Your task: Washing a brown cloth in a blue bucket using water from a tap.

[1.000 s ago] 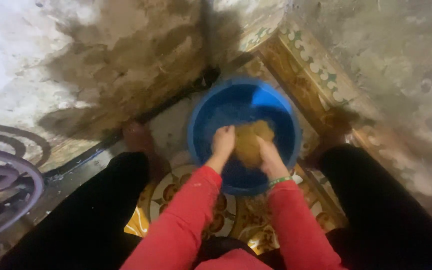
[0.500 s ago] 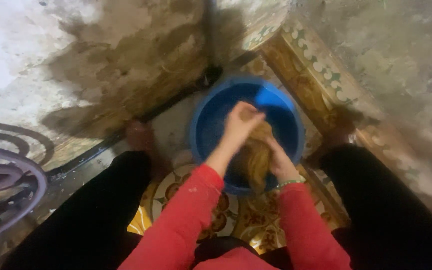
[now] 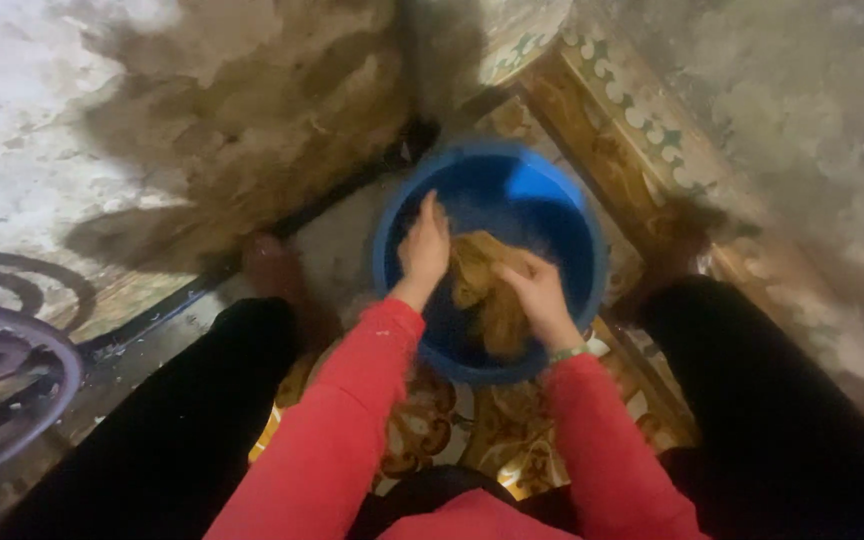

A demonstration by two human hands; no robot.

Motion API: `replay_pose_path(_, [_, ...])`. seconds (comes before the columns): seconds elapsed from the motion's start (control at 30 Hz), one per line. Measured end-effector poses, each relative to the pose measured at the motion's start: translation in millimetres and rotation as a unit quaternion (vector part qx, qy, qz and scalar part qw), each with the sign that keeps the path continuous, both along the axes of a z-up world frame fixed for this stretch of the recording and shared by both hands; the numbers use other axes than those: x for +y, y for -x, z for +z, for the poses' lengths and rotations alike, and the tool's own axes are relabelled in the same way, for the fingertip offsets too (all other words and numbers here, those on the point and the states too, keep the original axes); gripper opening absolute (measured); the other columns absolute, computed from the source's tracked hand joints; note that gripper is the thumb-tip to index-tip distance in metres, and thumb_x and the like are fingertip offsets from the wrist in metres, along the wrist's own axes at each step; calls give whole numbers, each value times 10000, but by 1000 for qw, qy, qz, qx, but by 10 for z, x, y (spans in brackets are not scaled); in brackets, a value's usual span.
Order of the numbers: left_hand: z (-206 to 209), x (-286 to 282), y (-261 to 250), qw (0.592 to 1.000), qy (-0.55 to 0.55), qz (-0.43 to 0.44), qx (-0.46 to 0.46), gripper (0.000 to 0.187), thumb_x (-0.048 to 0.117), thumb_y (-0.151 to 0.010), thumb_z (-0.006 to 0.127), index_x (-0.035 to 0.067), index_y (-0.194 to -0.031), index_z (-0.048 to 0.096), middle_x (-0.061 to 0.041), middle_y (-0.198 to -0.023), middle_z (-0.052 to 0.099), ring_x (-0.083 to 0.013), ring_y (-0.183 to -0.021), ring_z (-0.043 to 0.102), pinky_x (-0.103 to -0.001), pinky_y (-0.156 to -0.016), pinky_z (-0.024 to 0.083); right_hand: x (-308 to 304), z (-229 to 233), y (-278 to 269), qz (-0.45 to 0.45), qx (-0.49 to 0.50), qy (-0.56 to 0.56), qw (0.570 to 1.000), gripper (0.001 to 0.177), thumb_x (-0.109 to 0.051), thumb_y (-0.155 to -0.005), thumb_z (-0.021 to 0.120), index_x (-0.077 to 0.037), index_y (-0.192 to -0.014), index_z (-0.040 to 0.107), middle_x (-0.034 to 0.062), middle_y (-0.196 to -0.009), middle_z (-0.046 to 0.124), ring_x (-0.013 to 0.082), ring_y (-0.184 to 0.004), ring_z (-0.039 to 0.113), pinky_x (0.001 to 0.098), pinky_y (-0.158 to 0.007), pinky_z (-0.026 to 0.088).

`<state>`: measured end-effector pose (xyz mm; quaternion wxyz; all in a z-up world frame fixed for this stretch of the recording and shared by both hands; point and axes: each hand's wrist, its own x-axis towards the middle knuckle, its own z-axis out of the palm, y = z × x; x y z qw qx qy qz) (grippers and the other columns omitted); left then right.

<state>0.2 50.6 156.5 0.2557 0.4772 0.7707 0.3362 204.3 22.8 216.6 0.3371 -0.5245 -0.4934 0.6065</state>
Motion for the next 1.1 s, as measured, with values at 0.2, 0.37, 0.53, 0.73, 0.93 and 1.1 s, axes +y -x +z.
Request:
replay_pose_path(0.2, [-691, -146, 54, 985, 77, -105, 115, 521, 183, -1015, 487, 154, -1527, 395, -211, -1549, 482, -460, -1047, 652, -573, -884, 524, 21, -503, -247, -61, -312, -284, 905, 369, -134, -852, 766, -52, -1211, 738, 157, -1169, 741, 274, -1091, 679, 370, -957, 531])
replay_pose_path(0.37, [-1388, -549, -545, 932, 150, -169, 285, 691, 225, -859, 634, 140, -1510, 419, -190, -1593, 377, -427, -1360, 456, -520, -1008, 477, -89, -725, -90, -45, -278, -140, 949, 350, -195, -853, 764, -12, -1149, 728, 189, -1054, 754, 324, -918, 715, 406, -802, 566])
replay_pose_path(0.53, [-897, -624, -346, 802, 202, -462, 320, 515, 183, -927, 569, 176, -1438, 503, -173, -1609, 314, -411, -1409, 360, -547, -1039, 433, -336, -1282, -57, 0, -76, 203, 976, 391, -385, -940, 673, -17, -1070, 702, 172, -941, 765, 265, -788, 762, 378, -669, 620])
replay_pose_path(0.73, [-1343, -496, -549, 982, 124, -133, 44, 906, 70, -818, 697, 97, -1640, 315, -302, -1426, 465, -477, -1228, 513, -510, -1014, 453, -266, -1991, -146, -43, -84, 283, 955, 624, -514, -986, 710, 100, -1096, 690, 287, -1012, 744, 372, -824, 692, 477, -709, 603])
replay_pose_path(0.93, [21, -580, -1017, 930, 33, 14, -367, 528, 110, -711, 784, 89, -1207, 604, -105, -1090, 704, -255, -1028, 669, -399, -892, 551, -87, -903, -125, -112, 337, 464, 811, 839, -794, -826, 441, -163, -1363, 575, 157, -1397, 595, 391, -1241, 559, 601, -1037, 400])
replay_pose_path(1.1, [794, -658, -1155, 976, -65, -106, -179, 385, 275, -777, 856, 113, -1064, 655, -173, -1029, 745, -356, -992, 721, -445, -877, 566, 176, -841, -83, 57, 535, 246, 806, 652, -507, -919, 579, -8, -1338, 590, 170, -1378, 647, 335, -1281, 598, 475, -1122, 426])
